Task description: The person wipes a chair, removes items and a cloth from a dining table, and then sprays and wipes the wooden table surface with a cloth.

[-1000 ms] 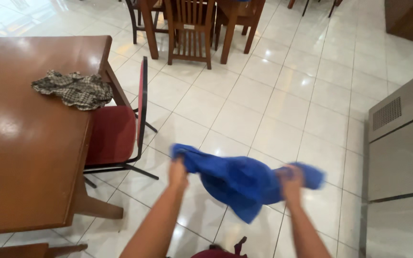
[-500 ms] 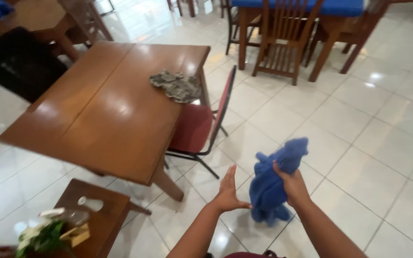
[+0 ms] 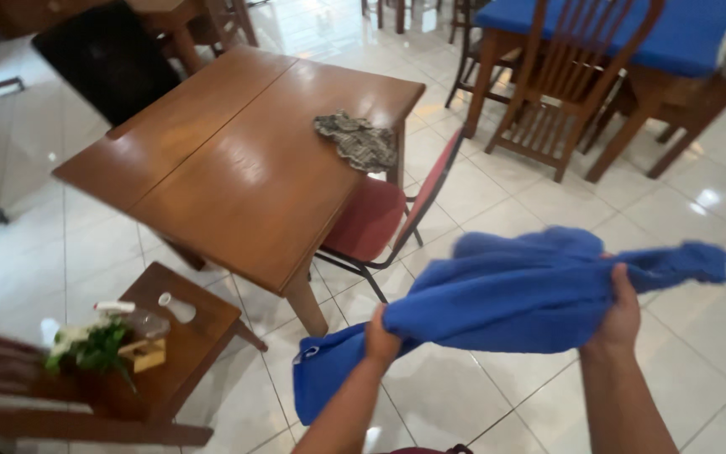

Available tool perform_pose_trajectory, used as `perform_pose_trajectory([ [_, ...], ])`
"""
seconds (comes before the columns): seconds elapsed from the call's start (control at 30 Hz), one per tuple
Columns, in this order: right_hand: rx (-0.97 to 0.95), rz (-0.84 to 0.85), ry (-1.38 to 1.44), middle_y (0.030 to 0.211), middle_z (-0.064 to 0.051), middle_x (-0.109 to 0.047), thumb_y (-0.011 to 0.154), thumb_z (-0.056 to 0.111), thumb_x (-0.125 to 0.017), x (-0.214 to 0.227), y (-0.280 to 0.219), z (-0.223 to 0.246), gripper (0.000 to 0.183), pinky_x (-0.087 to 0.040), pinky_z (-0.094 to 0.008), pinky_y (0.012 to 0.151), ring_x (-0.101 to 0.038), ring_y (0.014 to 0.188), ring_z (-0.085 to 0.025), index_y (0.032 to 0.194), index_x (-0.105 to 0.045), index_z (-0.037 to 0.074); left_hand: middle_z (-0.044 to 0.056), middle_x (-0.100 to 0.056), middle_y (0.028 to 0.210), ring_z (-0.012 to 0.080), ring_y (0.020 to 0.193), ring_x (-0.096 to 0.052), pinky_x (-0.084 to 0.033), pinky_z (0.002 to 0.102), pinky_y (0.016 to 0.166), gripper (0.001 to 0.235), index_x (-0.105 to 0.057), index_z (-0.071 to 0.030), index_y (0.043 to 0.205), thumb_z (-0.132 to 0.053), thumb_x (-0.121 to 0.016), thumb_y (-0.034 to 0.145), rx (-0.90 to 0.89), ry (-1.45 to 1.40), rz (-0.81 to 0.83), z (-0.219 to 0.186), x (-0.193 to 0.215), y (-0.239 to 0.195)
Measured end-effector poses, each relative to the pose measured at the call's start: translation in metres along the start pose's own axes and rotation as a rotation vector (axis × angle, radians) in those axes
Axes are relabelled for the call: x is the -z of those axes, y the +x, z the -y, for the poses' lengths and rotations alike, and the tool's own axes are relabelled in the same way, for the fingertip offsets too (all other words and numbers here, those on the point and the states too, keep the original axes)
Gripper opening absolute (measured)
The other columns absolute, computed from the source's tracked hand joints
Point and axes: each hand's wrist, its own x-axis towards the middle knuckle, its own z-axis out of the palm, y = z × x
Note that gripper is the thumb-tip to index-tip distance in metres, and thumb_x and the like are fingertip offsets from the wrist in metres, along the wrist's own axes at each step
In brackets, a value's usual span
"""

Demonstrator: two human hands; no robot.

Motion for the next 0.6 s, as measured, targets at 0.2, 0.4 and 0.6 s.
perform_pose_trajectory([
  [0.2,-0.622,-0.055,-1.424,0.119,-0.021,-0.067,0.085,0.043,-0.073,0.178,0.029,-0.111,0.084,-0.057,-0.048,0.070,-0.067,0.096,-0.029,0.158,-0.036,0.023,0.022,-0.067,0.113,0.0338,0.102,-0.068,-0.057,0.044,0.084,0.071,-0.044,-0.013,0.128,-0.016,-0.088,0.073,0.197,-0.066,-0.072,0.019,0.136,-0.015],
  [0.4,-1.047,0.790,-1.501,0.124,-0.002,-0.075,0.094,0.034,-0.065,0.119,-0.052,-0.267,0.048,-0.056,-0.038,0.085,-0.071,0.103,-0.020,0.141,-0.058,0.026,0.020,-0.064,0.119,0.0308,0.108,-0.065,-0.054,0.040,0.091,0.086,-0.035,-0.014,0.140,-0.001,-0.078,0.066,0.368,-0.190,-0.540,0.035,0.234,-0.123],
  [0.6,-0.554,1.420,-1.507,0.117,0.000,-0.070,0.093,0.027,-0.072,-0.013,-0.087,-0.366,0.042,-0.055,-0.030,0.086,-0.068,0.097,-0.014,0.133,-0.065,0.019,0.020,-0.062,0.126,0.0310,0.113,-0.064,-0.051,0.039,0.098,0.085,-0.040,-0.012,0.139,-0.006,-0.083,0.066,0.385,-0.062,-0.940,0.055,0.338,-0.212],
])
